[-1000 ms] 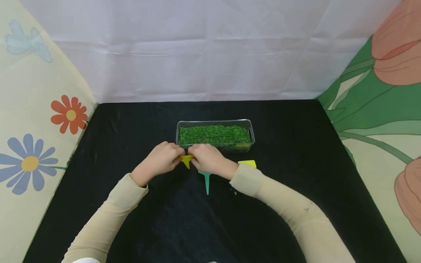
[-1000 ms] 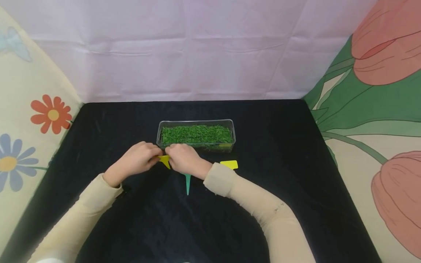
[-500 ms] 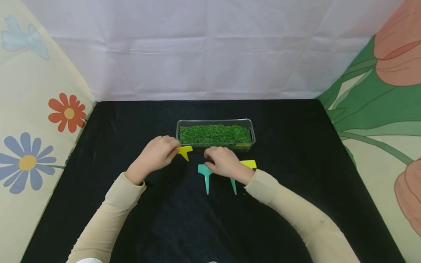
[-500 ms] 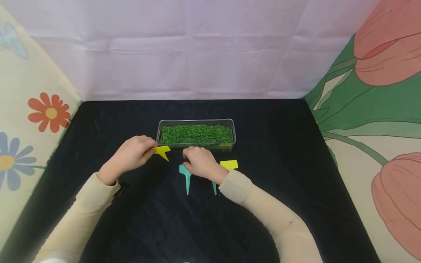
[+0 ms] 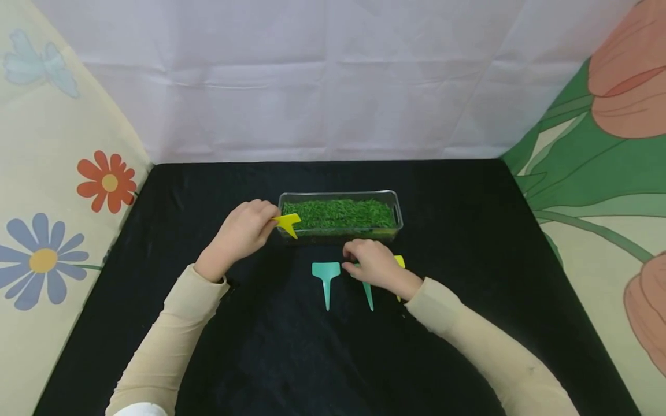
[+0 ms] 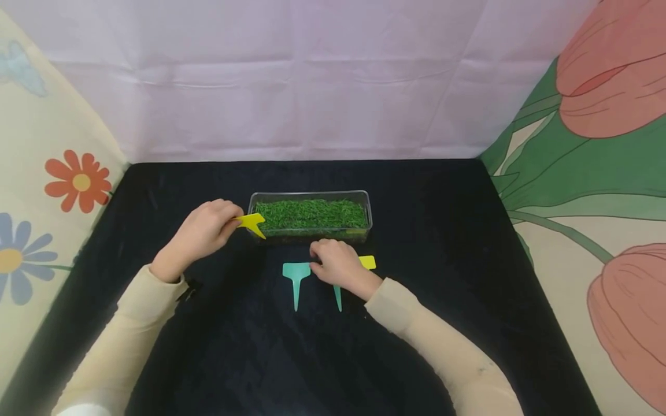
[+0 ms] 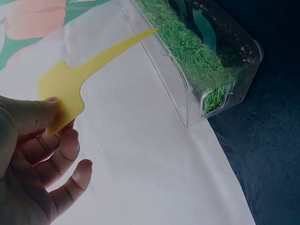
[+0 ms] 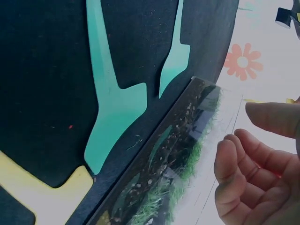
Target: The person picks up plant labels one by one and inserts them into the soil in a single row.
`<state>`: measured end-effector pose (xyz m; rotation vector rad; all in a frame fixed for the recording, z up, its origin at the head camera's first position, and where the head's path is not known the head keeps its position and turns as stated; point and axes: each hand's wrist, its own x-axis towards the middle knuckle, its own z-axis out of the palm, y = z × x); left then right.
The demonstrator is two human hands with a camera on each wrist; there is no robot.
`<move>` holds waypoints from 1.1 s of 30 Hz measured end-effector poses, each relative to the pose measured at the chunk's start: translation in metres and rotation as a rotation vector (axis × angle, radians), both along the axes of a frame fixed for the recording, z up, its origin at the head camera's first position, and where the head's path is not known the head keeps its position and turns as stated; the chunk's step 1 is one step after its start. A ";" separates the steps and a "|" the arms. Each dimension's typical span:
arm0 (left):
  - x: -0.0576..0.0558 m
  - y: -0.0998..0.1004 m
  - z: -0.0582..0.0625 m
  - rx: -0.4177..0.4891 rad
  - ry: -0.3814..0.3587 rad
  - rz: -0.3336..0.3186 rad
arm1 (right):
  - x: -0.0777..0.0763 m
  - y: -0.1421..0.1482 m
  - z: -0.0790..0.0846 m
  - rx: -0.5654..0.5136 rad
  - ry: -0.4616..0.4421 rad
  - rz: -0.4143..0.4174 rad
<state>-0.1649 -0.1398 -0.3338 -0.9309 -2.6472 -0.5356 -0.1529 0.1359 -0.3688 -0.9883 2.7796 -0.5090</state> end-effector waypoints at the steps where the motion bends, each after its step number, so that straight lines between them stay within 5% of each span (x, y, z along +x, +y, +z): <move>1: -0.002 0.000 0.000 0.007 -0.001 0.005 | 0.000 0.002 0.000 -0.005 -0.004 -0.004; 18: -0.037 0.003 -0.008 0.035 -0.017 0.102 | 0.007 0.022 -0.006 -0.080 -0.025 -0.030; 33: -0.052 0.018 -0.028 -0.148 0.000 0.080 | 0.009 0.029 -0.011 -0.082 -0.023 -0.041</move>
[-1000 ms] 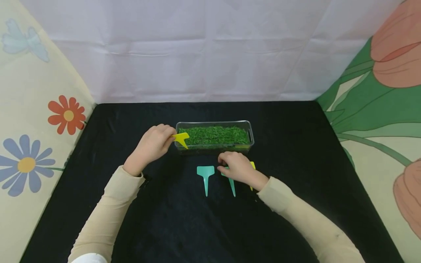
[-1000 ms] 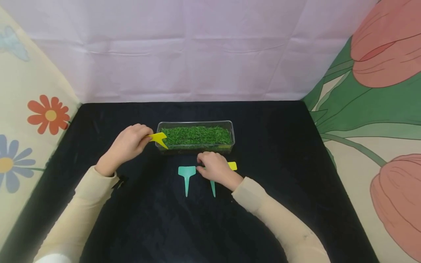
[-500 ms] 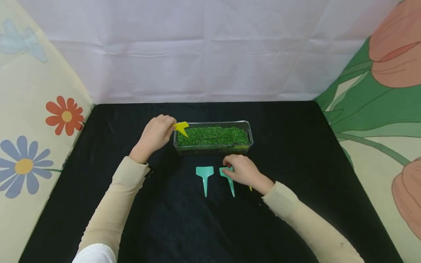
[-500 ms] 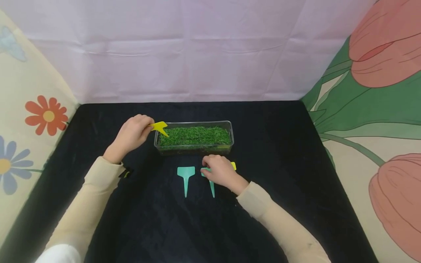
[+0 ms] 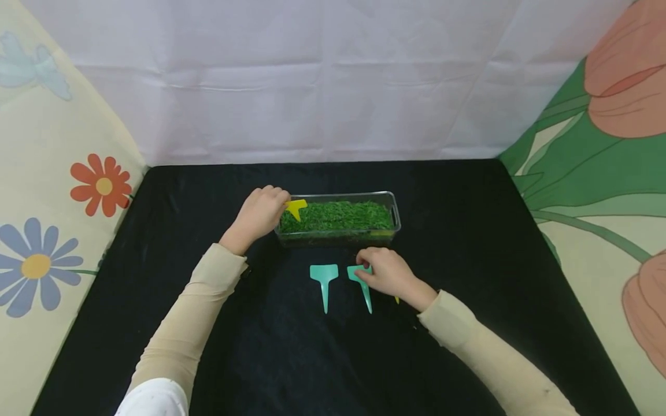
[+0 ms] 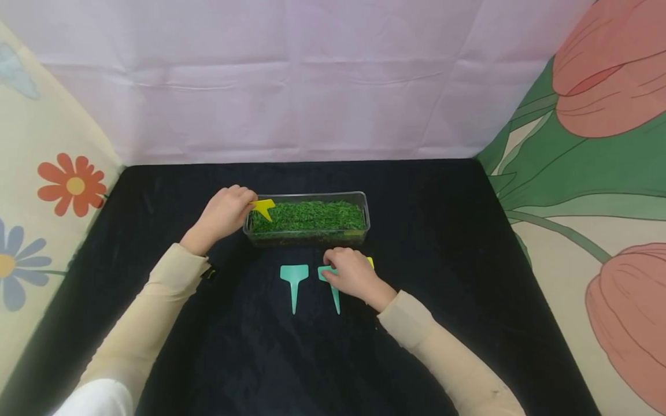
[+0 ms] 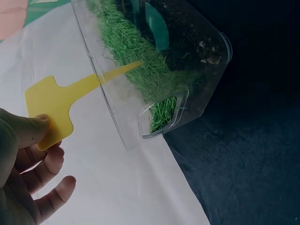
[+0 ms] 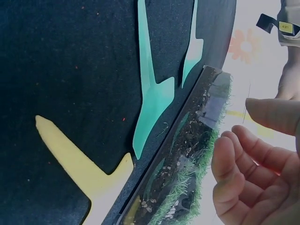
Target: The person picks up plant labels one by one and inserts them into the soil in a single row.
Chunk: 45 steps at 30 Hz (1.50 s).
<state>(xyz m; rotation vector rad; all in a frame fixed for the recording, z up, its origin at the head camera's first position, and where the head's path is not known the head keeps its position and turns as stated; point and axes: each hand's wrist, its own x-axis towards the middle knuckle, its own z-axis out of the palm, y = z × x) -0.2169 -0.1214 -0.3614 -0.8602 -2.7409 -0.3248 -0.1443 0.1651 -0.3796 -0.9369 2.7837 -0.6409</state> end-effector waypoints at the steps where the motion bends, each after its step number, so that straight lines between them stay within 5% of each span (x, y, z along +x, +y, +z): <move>1: 0.000 0.001 0.000 -0.005 0.003 0.001 | 0.000 0.000 0.000 -0.002 0.000 0.000; 23: -0.003 0.009 -0.009 -0.056 0.093 -0.006 | 0.002 0.007 -0.001 0.017 0.009 -0.007; 45: -0.001 0.013 -0.019 -0.131 0.077 0.018 | 0.006 0.005 -0.010 -0.002 0.012 -0.002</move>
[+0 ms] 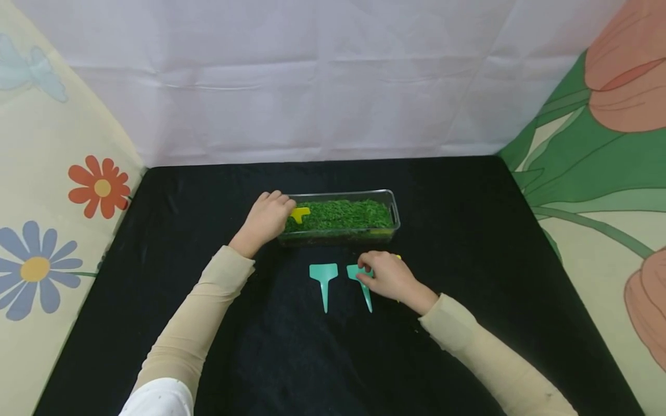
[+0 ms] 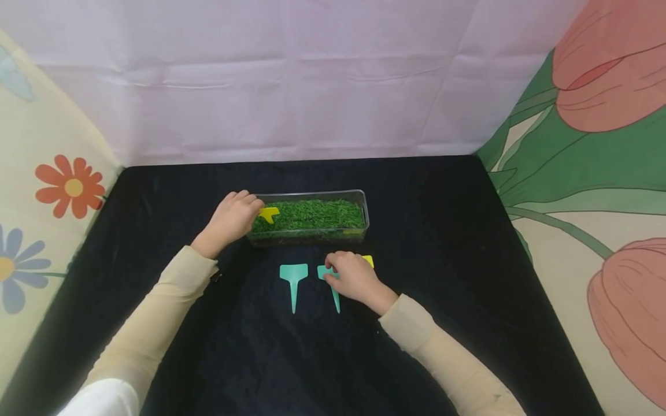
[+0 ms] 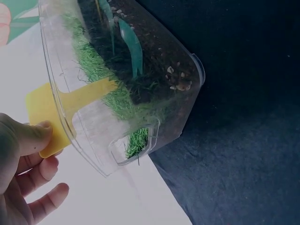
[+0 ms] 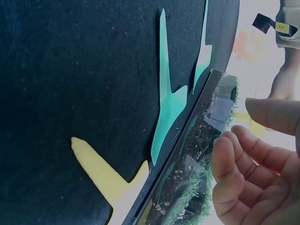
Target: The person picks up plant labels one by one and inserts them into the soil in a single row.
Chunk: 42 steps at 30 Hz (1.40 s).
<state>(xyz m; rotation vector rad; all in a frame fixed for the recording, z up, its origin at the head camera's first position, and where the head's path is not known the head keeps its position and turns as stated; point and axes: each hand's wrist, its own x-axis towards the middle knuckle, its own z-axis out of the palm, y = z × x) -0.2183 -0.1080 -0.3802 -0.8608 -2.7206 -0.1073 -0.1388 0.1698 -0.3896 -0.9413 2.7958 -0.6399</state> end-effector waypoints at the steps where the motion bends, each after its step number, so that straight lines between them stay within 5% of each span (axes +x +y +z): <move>1: 0.000 0.000 0.000 -0.001 0.000 0.000 | 0.000 0.000 0.000 0.000 0.002 0.001; 42: -0.003 0.013 0.009 -0.105 -0.141 0.037 | 0.003 -0.003 -0.002 -0.022 0.004 0.000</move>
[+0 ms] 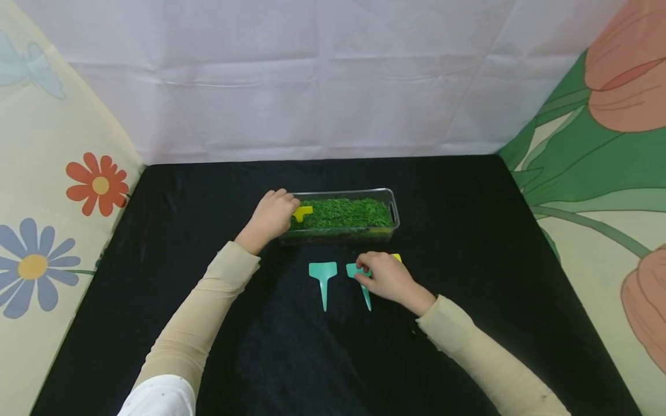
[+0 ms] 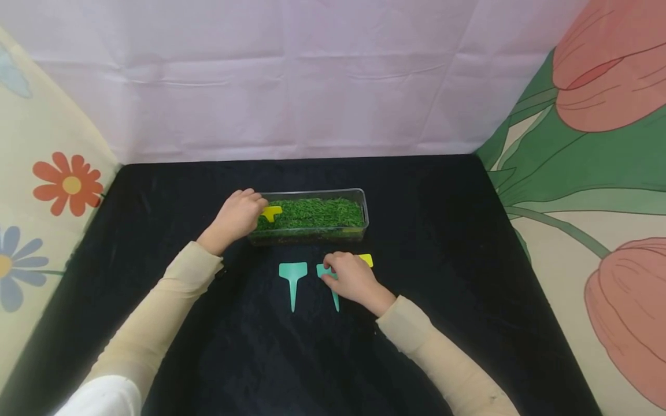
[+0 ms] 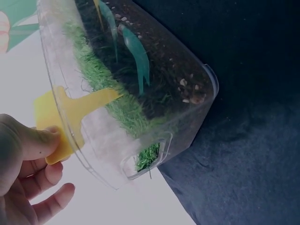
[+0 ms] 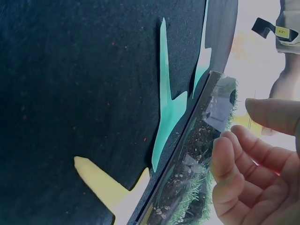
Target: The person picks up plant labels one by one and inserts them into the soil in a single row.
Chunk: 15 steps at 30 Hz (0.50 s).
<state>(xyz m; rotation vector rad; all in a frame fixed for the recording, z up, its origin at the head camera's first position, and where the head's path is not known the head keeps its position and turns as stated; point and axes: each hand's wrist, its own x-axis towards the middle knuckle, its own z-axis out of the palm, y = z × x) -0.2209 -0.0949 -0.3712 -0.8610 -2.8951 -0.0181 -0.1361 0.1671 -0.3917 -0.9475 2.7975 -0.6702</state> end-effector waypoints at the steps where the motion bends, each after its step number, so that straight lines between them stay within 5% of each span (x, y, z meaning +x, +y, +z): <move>1: 0.000 0.000 0.000 -0.001 0.004 -0.001 | 0.000 0.000 0.000 -0.002 0.001 0.001; 15: 0.004 -0.008 -0.001 0.089 0.106 -0.026 | 0.001 0.003 0.003 -0.020 -0.008 -0.007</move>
